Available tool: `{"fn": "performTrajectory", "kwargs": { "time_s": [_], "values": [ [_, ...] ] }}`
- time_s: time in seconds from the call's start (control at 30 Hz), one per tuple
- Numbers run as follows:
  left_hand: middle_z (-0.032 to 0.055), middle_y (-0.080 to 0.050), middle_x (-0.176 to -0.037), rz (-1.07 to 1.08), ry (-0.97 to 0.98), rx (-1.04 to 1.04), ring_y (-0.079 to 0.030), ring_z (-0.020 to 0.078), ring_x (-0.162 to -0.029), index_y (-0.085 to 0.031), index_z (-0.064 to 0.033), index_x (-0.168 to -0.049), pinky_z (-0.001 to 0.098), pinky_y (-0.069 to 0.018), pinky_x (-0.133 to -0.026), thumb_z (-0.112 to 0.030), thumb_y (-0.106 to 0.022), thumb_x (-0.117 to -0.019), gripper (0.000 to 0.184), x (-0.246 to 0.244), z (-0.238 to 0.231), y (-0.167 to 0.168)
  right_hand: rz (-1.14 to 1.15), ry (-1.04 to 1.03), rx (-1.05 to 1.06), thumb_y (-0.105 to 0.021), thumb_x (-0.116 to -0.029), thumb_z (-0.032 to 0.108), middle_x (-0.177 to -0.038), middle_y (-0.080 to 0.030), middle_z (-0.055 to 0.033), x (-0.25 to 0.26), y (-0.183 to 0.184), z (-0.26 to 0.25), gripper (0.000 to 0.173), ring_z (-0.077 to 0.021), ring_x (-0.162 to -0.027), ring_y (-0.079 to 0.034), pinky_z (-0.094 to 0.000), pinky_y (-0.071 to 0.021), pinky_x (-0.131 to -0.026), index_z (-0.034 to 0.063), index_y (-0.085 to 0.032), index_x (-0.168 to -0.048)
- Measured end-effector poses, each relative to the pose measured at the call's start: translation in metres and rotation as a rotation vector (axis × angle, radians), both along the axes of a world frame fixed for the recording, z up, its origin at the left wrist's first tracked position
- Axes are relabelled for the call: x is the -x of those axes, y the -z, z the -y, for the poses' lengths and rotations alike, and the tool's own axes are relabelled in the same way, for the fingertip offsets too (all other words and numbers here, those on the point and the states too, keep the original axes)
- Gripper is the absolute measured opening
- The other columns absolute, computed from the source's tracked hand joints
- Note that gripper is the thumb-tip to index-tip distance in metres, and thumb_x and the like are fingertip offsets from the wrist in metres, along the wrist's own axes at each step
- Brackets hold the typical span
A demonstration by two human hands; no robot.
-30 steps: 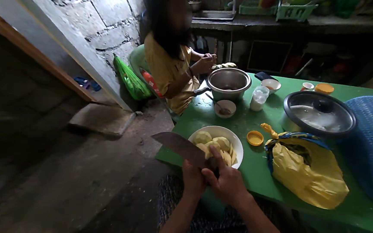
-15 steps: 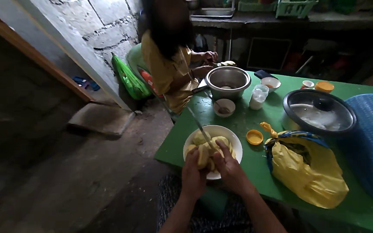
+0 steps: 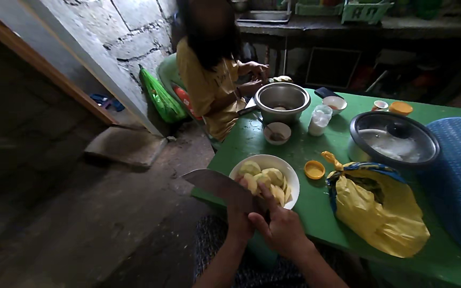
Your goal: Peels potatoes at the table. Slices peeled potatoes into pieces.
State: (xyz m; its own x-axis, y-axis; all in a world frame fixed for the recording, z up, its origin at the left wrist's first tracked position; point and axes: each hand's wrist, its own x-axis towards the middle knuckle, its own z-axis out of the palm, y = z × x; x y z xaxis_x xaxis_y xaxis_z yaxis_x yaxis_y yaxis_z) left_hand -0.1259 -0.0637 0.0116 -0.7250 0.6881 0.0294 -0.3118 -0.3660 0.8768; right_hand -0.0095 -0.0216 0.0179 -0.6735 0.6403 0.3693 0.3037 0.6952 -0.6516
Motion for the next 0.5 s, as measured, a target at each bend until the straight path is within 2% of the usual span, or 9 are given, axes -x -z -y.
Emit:
{"fn": "performTrajectory", "kwargs": {
  "time_s": [0.2,0.37,0.43,0.5],
  "values": [
    [0.0037,-0.068,-0.104,0.022,-0.025,0.015,-0.067,0.0096,-0.096,-0.049,-0.0007,-0.130,0.0305,-0.0582,-0.086,-0.013,-0.036,-0.1067,0.029,-0.006,0.002,0.003,0.021,-0.068,0.153,-0.035,-0.1000,0.070,-0.067,-0.066,-0.0067,0.004,-0.005,-0.006,0.082,-0.0253,-0.057,-0.065,-0.0506,-0.0544,-0.052,0.0108,-0.040,-0.157],
    [0.0052,-0.064,-0.114,-0.023,-0.120,0.049,-0.064,0.0063,-0.102,-0.038,0.0026,-0.140,0.0275,-0.0562,-0.090,-0.014,-0.030,-0.1083,0.037,-0.007,0.004,0.009,0.024,-0.083,0.200,-0.036,-0.0995,0.070,-0.070,-0.068,-0.0084,0.011,-0.005,-0.006,0.081,-0.0269,-0.060,-0.066,-0.0525,-0.0548,-0.056,0.0124,-0.042,-0.155],
    [0.0067,-0.062,-0.117,-0.126,-0.170,0.030,-0.063,0.0048,-0.105,-0.034,0.0065,-0.142,0.0259,-0.0548,-0.093,-0.013,-0.032,-0.1070,0.040,-0.004,0.003,0.013,0.010,-0.099,0.232,-0.036,-0.1006,0.069,-0.070,-0.067,-0.0075,0.014,-0.005,-0.004,0.080,-0.0254,-0.059,-0.065,-0.0517,-0.0548,-0.056,0.0112,-0.042,-0.155],
    [0.0083,-0.062,-0.118,-0.167,-0.166,0.026,-0.063,0.0057,-0.105,-0.035,0.0093,-0.141,0.0261,-0.0542,-0.094,-0.010,-0.035,-0.1049,0.041,-0.001,0.003,0.016,0.016,-0.094,0.237,-0.036,-0.1008,0.068,-0.070,-0.067,-0.0074,0.015,-0.006,-0.004,0.080,-0.0253,-0.060,-0.065,-0.0516,-0.0549,-0.056,0.0105,-0.041,-0.155]
  ]
}}
